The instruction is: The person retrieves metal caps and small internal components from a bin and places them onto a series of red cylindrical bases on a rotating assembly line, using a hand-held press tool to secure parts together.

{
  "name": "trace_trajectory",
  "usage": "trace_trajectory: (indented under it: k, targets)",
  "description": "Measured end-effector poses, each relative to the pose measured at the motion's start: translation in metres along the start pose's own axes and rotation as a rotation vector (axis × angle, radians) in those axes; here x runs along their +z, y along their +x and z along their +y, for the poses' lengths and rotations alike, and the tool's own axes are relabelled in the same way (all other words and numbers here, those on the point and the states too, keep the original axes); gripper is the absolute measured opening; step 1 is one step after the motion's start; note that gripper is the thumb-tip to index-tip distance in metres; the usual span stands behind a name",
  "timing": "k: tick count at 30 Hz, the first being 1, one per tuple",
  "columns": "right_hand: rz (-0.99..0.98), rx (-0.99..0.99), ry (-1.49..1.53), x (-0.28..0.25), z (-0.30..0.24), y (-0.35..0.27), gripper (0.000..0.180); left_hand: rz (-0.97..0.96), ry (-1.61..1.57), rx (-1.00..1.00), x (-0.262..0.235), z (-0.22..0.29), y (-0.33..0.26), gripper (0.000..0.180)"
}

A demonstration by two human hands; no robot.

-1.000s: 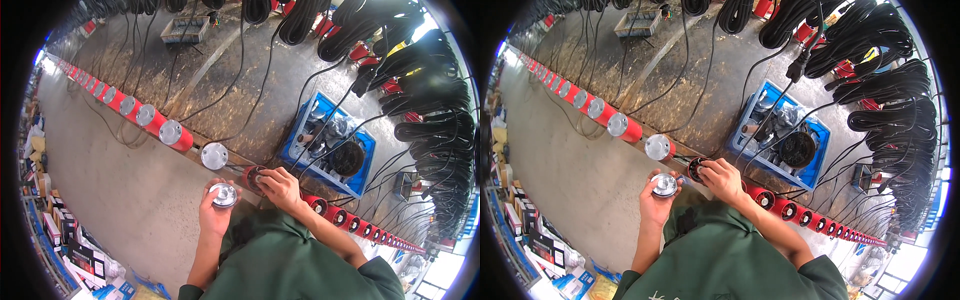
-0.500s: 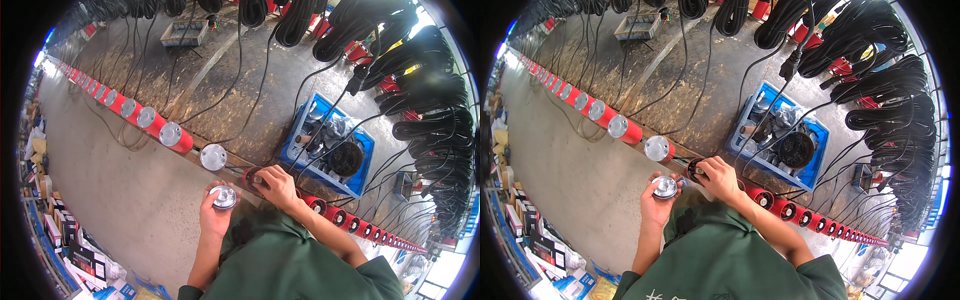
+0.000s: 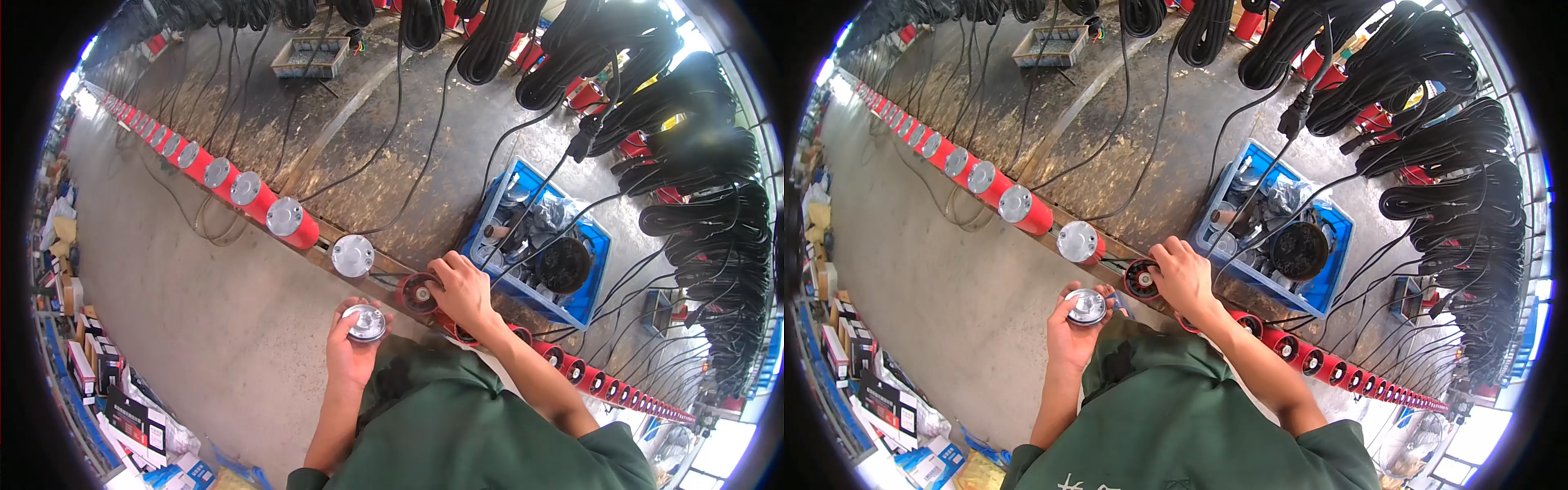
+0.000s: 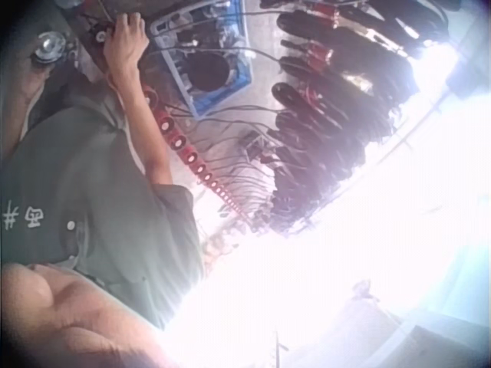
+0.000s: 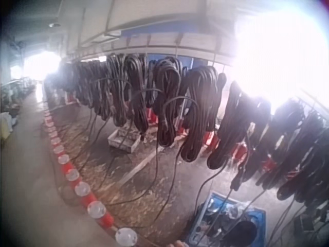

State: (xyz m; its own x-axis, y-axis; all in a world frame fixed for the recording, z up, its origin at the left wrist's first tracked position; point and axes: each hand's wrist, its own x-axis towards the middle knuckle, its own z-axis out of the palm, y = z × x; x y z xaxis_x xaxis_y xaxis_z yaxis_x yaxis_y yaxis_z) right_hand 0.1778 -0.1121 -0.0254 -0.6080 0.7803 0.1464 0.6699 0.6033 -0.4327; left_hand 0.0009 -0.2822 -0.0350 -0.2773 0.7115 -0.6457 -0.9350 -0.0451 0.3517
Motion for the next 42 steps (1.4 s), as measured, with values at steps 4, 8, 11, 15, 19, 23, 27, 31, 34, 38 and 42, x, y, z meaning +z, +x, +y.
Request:
trace_trajectory:
  k: [4, 8, 11, 15, 19, 23, 27, 31, 34, 38, 42]
  targets:
    - [-0.001, -0.13, -0.027, 0.011, 0.015, -0.002, 0.013, -0.016, 0.02, -0.006, 0.001, 0.001, -0.003, 0.032]
    - [0.108, -0.211, -0.025, 0.01, 0.013, -0.008, 0.011, -0.013, 0.012, 0.001, -0.005, 0.0, -0.004, 0.032]
    - [0.108, -0.203, -0.038, 0.005, 0.008, -0.003, 0.011, 0.008, -0.001, 0.005, -0.011, -0.002, -0.003, 0.032]
    - [0.06, -0.213, -0.061, 0.012, 0.016, -0.001, 0.013, 0.025, -0.036, -0.01, -0.013, -0.004, -0.003, 0.03]
    - [0.051, -0.224, -0.071, 0.012, 0.015, -0.001, 0.013, 0.028, -0.013, 0.007, -0.012, -0.004, -0.001, 0.031]
    - [0.127, -0.19, 0.023, -0.002, -0.001, -0.006, 0.013, 0.028, -0.012, -0.006, -0.01, 0.0, -0.003, 0.031]
    - [0.064, -0.346, 0.055, -0.002, 0.001, -0.025, 0.015, 0.025, -0.021, -0.004, -0.007, 0.0, 0.0, 0.031]
    - [0.021, -0.384, 0.035, -0.001, 0.006, -0.026, 0.017, 0.022, -0.015, -0.01, -0.006, -0.001, 0.003, 0.031]
    - [0.02, -0.371, 0.082, -0.001, 0.009, -0.024, 0.023, -0.004, -0.049, -0.032, -0.003, 0.0, 0.006, 0.031]
    - [-0.012, -0.341, 0.114, -0.001, 0.007, -0.02, 0.027, -0.01, -0.03, -0.043, 0.0, 0.001, 0.007, 0.032]
    - [-0.035, -0.306, 0.133, -0.003, 0.006, -0.018, 0.032, 0.007, -0.003, -0.042, 0.007, 0.0, 0.006, 0.032]
